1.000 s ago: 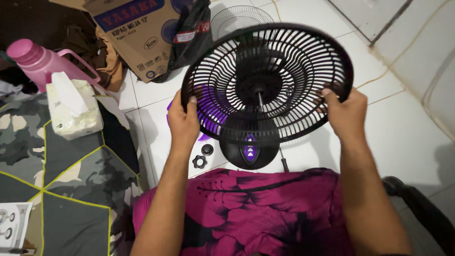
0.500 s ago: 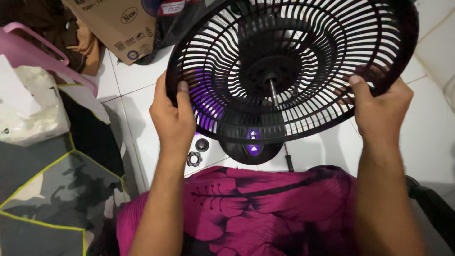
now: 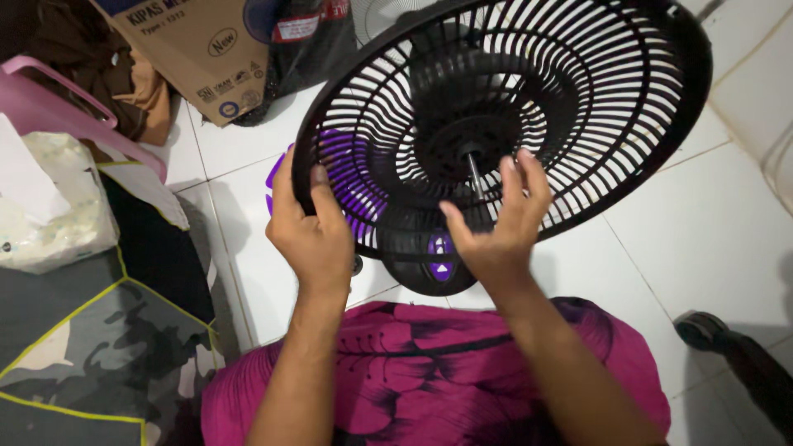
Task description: The person assembles a table fan by attaching the front grille, inserting the purple fan blade onto the motor shaft, securing it with a nut, and then attaching the rear wire grille. The fan remains on the floor during the process.
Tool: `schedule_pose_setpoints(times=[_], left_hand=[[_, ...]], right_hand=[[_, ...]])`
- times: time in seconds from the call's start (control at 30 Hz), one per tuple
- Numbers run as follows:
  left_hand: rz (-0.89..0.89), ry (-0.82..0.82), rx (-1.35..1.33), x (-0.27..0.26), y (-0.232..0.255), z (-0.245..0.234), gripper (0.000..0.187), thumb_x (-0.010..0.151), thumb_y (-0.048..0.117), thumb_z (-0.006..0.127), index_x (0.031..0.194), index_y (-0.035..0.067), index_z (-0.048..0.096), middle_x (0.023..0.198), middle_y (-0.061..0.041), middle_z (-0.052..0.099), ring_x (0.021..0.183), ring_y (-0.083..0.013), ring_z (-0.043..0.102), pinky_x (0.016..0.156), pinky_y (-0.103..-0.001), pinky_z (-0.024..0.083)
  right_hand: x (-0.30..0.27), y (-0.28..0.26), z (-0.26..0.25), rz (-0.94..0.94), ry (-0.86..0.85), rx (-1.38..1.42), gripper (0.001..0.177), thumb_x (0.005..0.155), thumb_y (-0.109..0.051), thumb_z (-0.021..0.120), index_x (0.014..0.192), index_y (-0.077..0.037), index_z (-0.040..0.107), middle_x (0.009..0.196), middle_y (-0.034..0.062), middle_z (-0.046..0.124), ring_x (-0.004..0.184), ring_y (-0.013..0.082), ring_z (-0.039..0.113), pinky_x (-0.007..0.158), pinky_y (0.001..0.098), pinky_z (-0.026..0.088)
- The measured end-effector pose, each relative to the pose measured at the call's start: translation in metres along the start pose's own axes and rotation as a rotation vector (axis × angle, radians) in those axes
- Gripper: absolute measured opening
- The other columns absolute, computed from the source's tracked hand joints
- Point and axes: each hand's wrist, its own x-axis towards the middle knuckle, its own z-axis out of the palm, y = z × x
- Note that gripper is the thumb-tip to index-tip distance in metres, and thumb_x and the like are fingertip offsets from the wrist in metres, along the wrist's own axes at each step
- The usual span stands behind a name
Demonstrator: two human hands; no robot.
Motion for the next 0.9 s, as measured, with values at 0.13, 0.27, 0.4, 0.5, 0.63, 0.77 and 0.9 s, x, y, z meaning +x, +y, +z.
schedule_pose_setpoints(times=[0.13, 0.27, 0.4, 0.5, 0.63, 0.77, 0.9], left_hand=[[0.063, -0.346, -0.383, 0.008, -0.018, -0.021, 0.049, 0.113, 0.019, 0.057, 0.155, -0.003, 0.044, 0.163, -0.021, 0.046, 0.153, -0.0307, 0.045, 0.129, -0.045, 0.035], [-0.261, -0.572, -1.167, 0.050, -0.086, -0.038, 0.085, 0.100, 0.068, 0.037, 0.159, 0.007, 0.035, 0.164, -0.018, 0.038, 0.152, -0.0332, 0.039, 0.125, -0.049, 0.030], [-0.606, -0.737, -1.211, 0.082, -0.168, 0.056, 0.082, 0.101, 0.070, 0.037, 0.163, 0.017, 0.027, 0.162, -0.025, 0.039, 0.147, -0.0460, 0.042, 0.123, -0.058, 0.034], [-0.569, -0.900, -1.157, 0.063, -0.174, 0.126, 0.082, 0.101, 0.070, 0.037, 0.163, 0.017, 0.028, 0.161, -0.025, 0.039, 0.147, -0.0459, 0.042, 0.122, -0.058, 0.034], [-0.540, -0.922, -1.173, 0.037, -0.150, 0.138, 0.083, 0.100, 0.071, 0.037, 0.162, 0.016, 0.028, 0.161, -0.025, 0.040, 0.146, -0.0458, 0.043, 0.122, -0.058, 0.034], [-0.564, -0.910, -1.184, 0.025, -0.140, 0.135, 0.083, 0.100, 0.071, 0.037, 0.161, 0.015, 0.029, 0.160, -0.025, 0.040, 0.146, -0.0457, 0.043, 0.121, -0.058, 0.034], [-0.571, -0.886, -1.195, 0.017, -0.140, 0.131, 0.084, 0.100, 0.072, 0.036, 0.161, 0.015, 0.030, 0.160, -0.025, 0.041, 0.146, -0.0455, 0.043, 0.121, -0.058, 0.034]], right_hand=[[0.011, -0.001, 0.017, 0.013, 0.044, -0.067, 0.084, 0.084, -0.018, 0.097, 0.148, 0.005, 0.048, 0.155, 0.0269, 0.037, 0.130, 0.0398, 0.047, 0.110, 0.0471, 0.043], [0.011, -0.001, 0.024, 0.017, 0.057, -0.136, 0.086, 0.079, -0.016, 0.099, 0.147, 0.002, 0.050, 0.155, 0.0252, 0.036, 0.125, 0.0371, 0.049, 0.108, 0.0500, 0.043], [0.009, 0.001, 0.029, 0.048, 0.078, -0.068, 0.086, 0.080, -0.014, 0.098, 0.149, -0.003, 0.049, 0.156, 0.0235, 0.034, 0.129, 0.0379, 0.047, 0.109, 0.0470, 0.046], [0.013, 0.003, 0.031, 0.049, 0.100, -0.059, 0.088, 0.078, -0.014, 0.100, 0.149, -0.005, 0.049, 0.154, 0.0219, 0.035, 0.128, 0.0366, 0.048, 0.107, 0.0456, 0.047], [0.026, -0.005, 0.033, 0.123, 0.117, -0.031, 0.086, 0.075, -0.010, 0.100, 0.147, -0.005, 0.053, 0.153, 0.0186, 0.036, 0.120, 0.0300, 0.049, 0.104, 0.0401, 0.049], [0.039, -0.005, 0.031, 0.168, 0.159, 0.010, 0.081, 0.076, -0.007, 0.101, 0.145, -0.004, 0.058, 0.149, 0.0128, 0.039, 0.105, 0.0218, 0.048, 0.091, 0.0309, 0.047], [0.035, -0.009, 0.032, 0.193, 0.168, 0.069, 0.082, 0.076, -0.006, 0.100, 0.146, -0.003, 0.056, 0.147, 0.0116, 0.038, 0.102, 0.0189, 0.045, 0.089, 0.0297, 0.045]])
